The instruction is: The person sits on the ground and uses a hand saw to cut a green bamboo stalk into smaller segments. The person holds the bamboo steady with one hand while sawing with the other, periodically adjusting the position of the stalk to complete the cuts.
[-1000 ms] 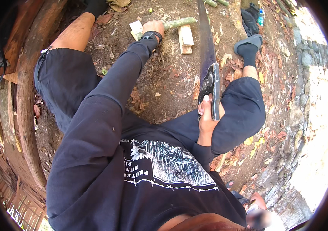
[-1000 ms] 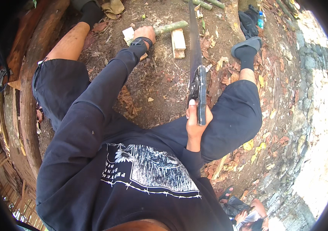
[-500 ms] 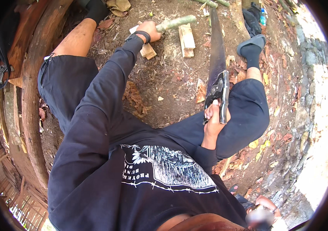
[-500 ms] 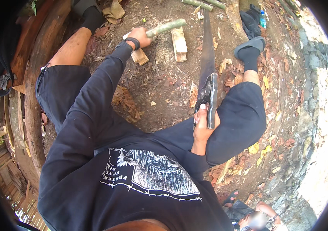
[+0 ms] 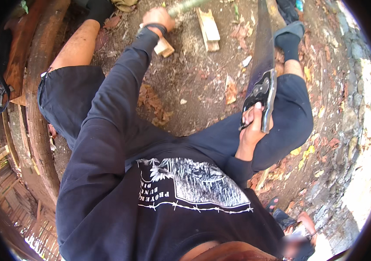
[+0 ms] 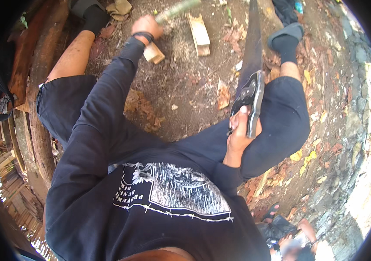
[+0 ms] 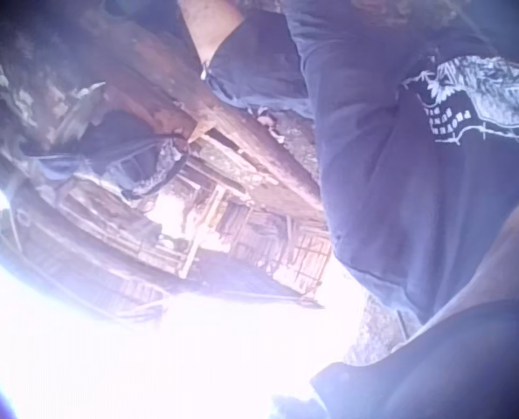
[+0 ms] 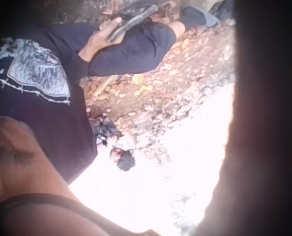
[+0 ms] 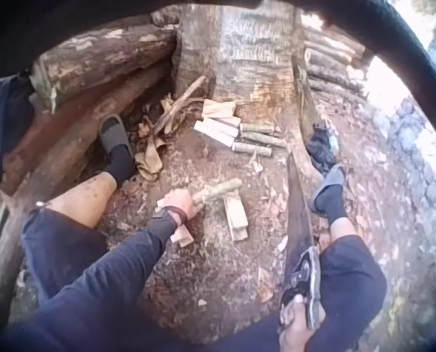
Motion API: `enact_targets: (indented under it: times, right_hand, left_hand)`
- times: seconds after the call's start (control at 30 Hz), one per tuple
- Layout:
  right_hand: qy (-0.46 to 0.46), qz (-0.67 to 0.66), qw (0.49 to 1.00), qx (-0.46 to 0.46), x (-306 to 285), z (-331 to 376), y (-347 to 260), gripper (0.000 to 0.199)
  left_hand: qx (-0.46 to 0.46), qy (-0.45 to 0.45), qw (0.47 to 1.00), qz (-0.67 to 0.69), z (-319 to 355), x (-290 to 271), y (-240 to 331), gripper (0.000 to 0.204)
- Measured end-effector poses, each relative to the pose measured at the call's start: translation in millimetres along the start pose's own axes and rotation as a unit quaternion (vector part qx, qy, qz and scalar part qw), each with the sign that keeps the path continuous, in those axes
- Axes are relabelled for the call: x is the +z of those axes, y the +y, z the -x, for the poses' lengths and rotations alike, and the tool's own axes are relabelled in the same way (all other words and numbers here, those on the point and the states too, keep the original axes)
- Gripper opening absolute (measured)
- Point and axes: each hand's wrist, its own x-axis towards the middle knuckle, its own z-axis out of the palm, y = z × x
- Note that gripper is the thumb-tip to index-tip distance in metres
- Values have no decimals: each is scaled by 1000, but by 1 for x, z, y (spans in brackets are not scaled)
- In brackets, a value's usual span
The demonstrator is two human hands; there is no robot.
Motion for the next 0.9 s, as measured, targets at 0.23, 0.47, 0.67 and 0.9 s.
enact_targets:
  times: [0.23,0.47,0.67,0.9]
  right_hand:
    - [25,-14,999,15,11,-9,3,21]
    - [45,-3,999,-1,5,-9,-1,20]
    - [60,-6,998,23,0,-13,5,24]
    - [65,-4,998,20,0,-11,6,21]
  left_hand:
    - [74,-43,995,-42,20,46,-19,27]
    - [-4,22,1000,20,-24,-3,0,31]
    - [40,27,999,19,7,35,14,26]
    - [102,13,993,-55,-2,38,0,24]
